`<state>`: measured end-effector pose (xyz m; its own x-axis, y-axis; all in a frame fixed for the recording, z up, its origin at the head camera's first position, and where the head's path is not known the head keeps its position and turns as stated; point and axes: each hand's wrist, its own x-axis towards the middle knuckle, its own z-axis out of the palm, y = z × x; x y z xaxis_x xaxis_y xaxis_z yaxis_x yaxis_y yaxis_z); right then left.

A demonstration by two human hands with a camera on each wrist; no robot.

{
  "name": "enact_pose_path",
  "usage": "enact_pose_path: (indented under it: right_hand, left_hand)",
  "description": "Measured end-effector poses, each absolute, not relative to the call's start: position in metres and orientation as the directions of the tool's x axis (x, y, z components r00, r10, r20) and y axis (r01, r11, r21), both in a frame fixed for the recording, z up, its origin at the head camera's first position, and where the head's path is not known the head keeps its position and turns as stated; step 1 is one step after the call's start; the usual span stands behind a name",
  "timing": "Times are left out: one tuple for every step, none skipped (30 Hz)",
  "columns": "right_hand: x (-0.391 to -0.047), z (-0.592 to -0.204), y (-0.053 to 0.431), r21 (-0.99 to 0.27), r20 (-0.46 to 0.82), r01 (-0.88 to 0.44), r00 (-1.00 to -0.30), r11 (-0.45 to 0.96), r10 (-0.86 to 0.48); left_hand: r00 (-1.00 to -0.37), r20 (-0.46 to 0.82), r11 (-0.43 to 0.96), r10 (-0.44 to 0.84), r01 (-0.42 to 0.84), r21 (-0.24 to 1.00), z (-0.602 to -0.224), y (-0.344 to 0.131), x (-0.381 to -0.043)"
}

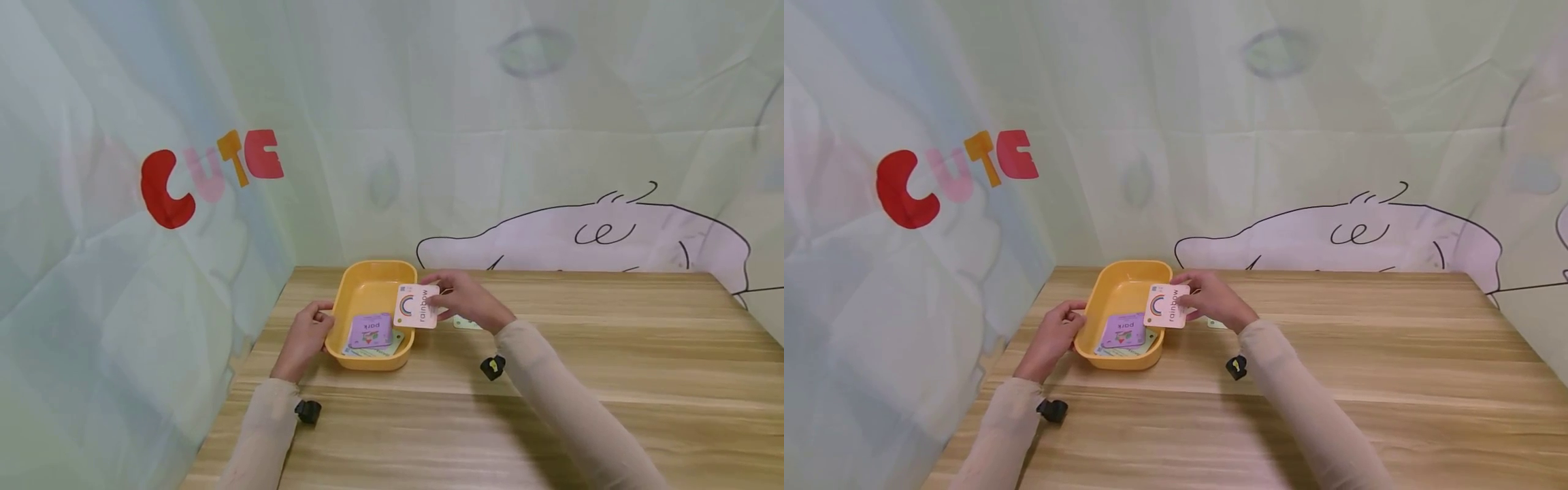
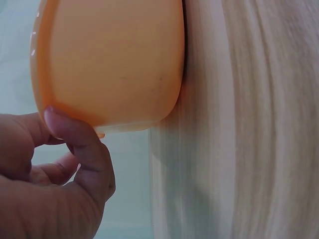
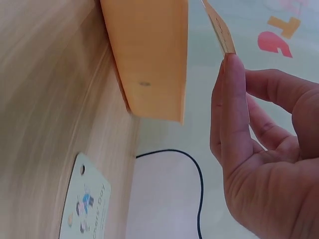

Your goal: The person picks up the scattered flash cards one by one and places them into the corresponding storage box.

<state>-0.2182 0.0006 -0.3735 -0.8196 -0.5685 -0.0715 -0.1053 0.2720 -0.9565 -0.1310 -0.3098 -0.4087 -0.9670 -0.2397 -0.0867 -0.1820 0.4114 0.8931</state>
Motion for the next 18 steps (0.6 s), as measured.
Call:
enact_pose_path:
  right_hand:
    - [-0.219,-0.374,-0.002,-0.954,-0.075,-0.105,-0.822,0.281,-0.564]
    - [-0.219,-0.374,-0.005,-0.952,-0.081,-0.102,-0.825,0.288,-0.560]
    - [-0.219,-0.375,-0.007,-0.951,-0.082,-0.102,-0.826,0.292,-0.557]
    - [-0.220,-0.376,-0.010,-0.949,-0.083,-0.103,-0.828,0.297,-0.555]
    - [-0.220,-0.376,-0.012,-0.950,-0.081,-0.105,-0.827,0.294,-0.557]
    - [-0.220,-0.376,-0.014,-0.950,-0.079,-0.107,-0.826,0.293,-0.558]
    - [-0.220,-0.376,-0.016,-0.951,-0.078,-0.107,-0.826,0.290,-0.559]
    - [-0.220,-0.376,-0.018,-0.952,-0.075,-0.108,-0.825,0.285,-0.561]
    - [-0.220,-0.377,-0.019,-0.953,-0.072,-0.110,-0.824,0.283,-0.563]
    - [-0.220,-0.377,-0.021,-0.952,-0.071,-0.112,-0.823,0.284,-0.564]
    - [-0.220,-0.377,-0.022,-0.952,-0.070,-0.115,-0.821,0.283,-0.566]
    - [-0.220,-0.377,-0.024,-0.951,-0.070,-0.117,-0.820,0.287,-0.568]
    - [-0.221,-0.378,-0.026,-0.950,-0.069,-0.121,-0.818,0.288,-0.571]
    - [-0.222,-0.379,-0.027,-0.949,-0.068,-0.125,-0.815,0.291,-0.575]
    - [-0.223,-0.380,-0.029,-0.947,-0.069,-0.128,-0.814,0.293,-0.577]
    - [-0.223,-0.380,-0.031,-0.947,-0.070,-0.129,-0.812,0.295,-0.579]
    - [-0.223,-0.381,-0.032,-0.947,-0.070,-0.129,-0.810,0.295,-0.582]
    - [-0.223,-0.381,-0.034,-0.947,-0.068,-0.132,-0.808,0.292,-0.585]
  left_hand:
    - [-0.967,-0.087,0.411,-0.240,-0.183,0.893,-0.409,-0.310,-0.131]
    - [-0.966,-0.088,0.410,-0.242,-0.184,0.893,-0.409,-0.310,-0.131]
    - [-0.966,-0.089,0.409,-0.244,-0.185,0.894,-0.409,-0.310,-0.131]
    - [-0.965,-0.089,0.407,-0.245,-0.186,0.895,-0.409,-0.310,-0.131]
    - [-0.966,-0.088,0.407,-0.243,-0.184,0.895,-0.409,-0.310,-0.131]
    - [-0.965,-0.091,0.405,-0.245,-0.187,0.895,-0.409,-0.310,-0.131]
    - [-0.965,-0.093,0.404,-0.245,-0.189,0.895,-0.409,-0.310,-0.131]
    - [-0.964,-0.096,0.403,-0.247,-0.192,0.895,-0.409,-0.311,-0.131]
    - [-0.964,-0.098,0.403,-0.247,-0.195,0.894,-0.409,-0.311,-0.131]
    - [-0.964,-0.101,0.403,-0.248,-0.197,0.894,-0.409,-0.311,-0.131]
    - [-0.963,-0.105,0.404,-0.248,-0.201,0.892,-0.409,-0.311,-0.131]
    - [-0.962,-0.109,0.402,-0.251,-0.206,0.892,-0.409,-0.311,-0.131]
    - [-0.961,-0.111,0.402,-0.251,-0.208,0.892,-0.408,-0.310,-0.131]
    - [-0.961,-0.113,0.403,-0.252,-0.211,0.891,-0.408,-0.310,-0.131]
    - [-0.961,-0.115,0.404,-0.253,-0.213,0.890,-0.408,-0.310,-0.131]
    - [-0.960,-0.117,0.404,-0.253,-0.215,0.889,-0.408,-0.309,-0.131]
    - [-0.960,-0.119,0.403,-0.253,-0.217,0.889,-0.408,-0.309,-0.130]
    - [-0.960,-0.119,0.404,-0.252,-0.216,0.889,-0.408,-0.309,-0.130]
